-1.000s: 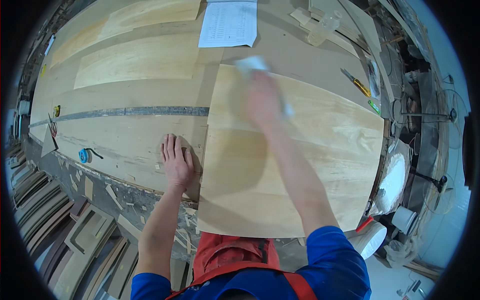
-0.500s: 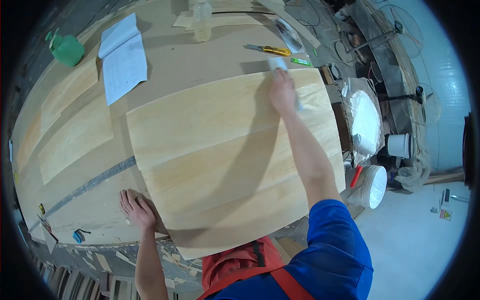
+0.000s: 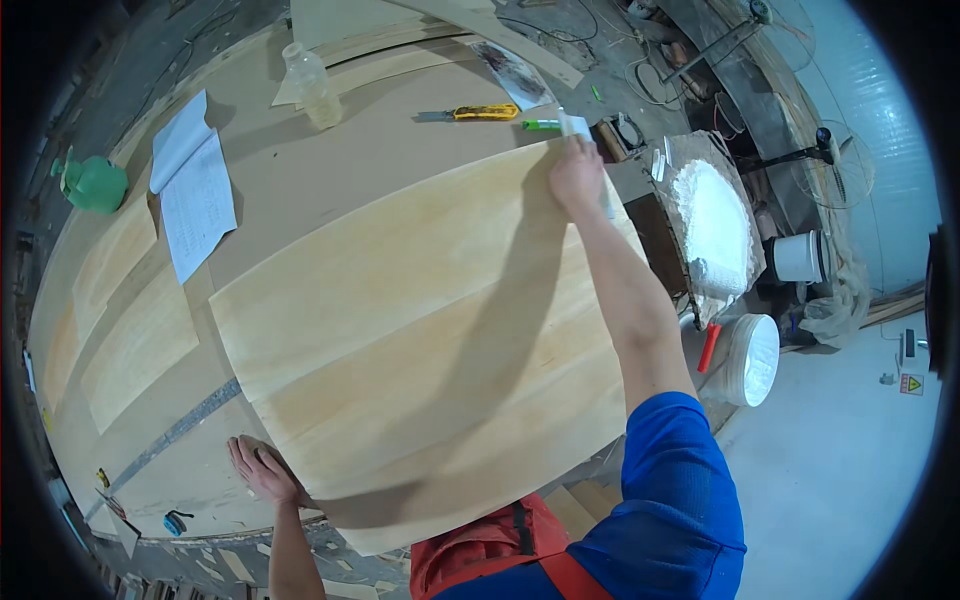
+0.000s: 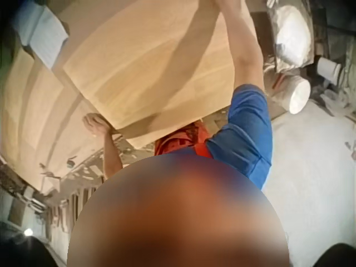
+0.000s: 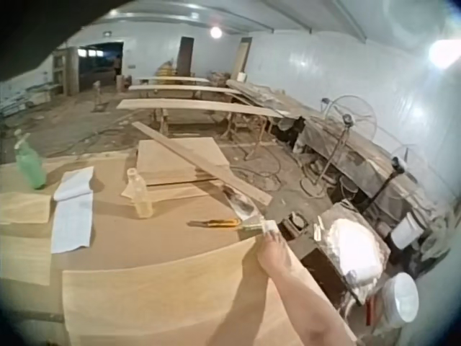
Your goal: Wiping a wooden panel with a cloth and using a scraper tool to refine the edges.
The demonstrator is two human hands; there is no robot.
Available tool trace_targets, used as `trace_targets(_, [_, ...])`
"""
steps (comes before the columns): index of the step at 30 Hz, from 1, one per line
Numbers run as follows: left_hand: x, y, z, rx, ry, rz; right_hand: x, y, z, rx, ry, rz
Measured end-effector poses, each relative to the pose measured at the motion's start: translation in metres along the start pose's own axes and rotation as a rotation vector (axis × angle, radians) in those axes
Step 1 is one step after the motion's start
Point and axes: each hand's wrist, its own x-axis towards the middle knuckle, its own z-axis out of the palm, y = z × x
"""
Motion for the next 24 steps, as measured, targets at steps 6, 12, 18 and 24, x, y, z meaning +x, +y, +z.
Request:
trace_targets(6, [-0.006, -0.010, -0.011, 0.009, 0.014, -0.049, -0.021, -0.042, -0.004, 0.004, -0.050, -0.231])
trace_targets(12, [0.012, 0.007, 0.002, -0.069, 0.049, -0.024, 0.038, 0.046, -0.009, -0.144, 0.042, -0.047])
trace_targets(18, [-0.011, 0.000, -0.011, 0.004, 0.015, -0.087, 0.058, -0.110, -0.062, -0.203, -0.012, -0.737])
trace_targets(24, [0.005, 0.003, -0.001, -0.026, 0.024, -0.025, 0.077, -0.178, -0.035, -0.184, 0.103, -0.905])
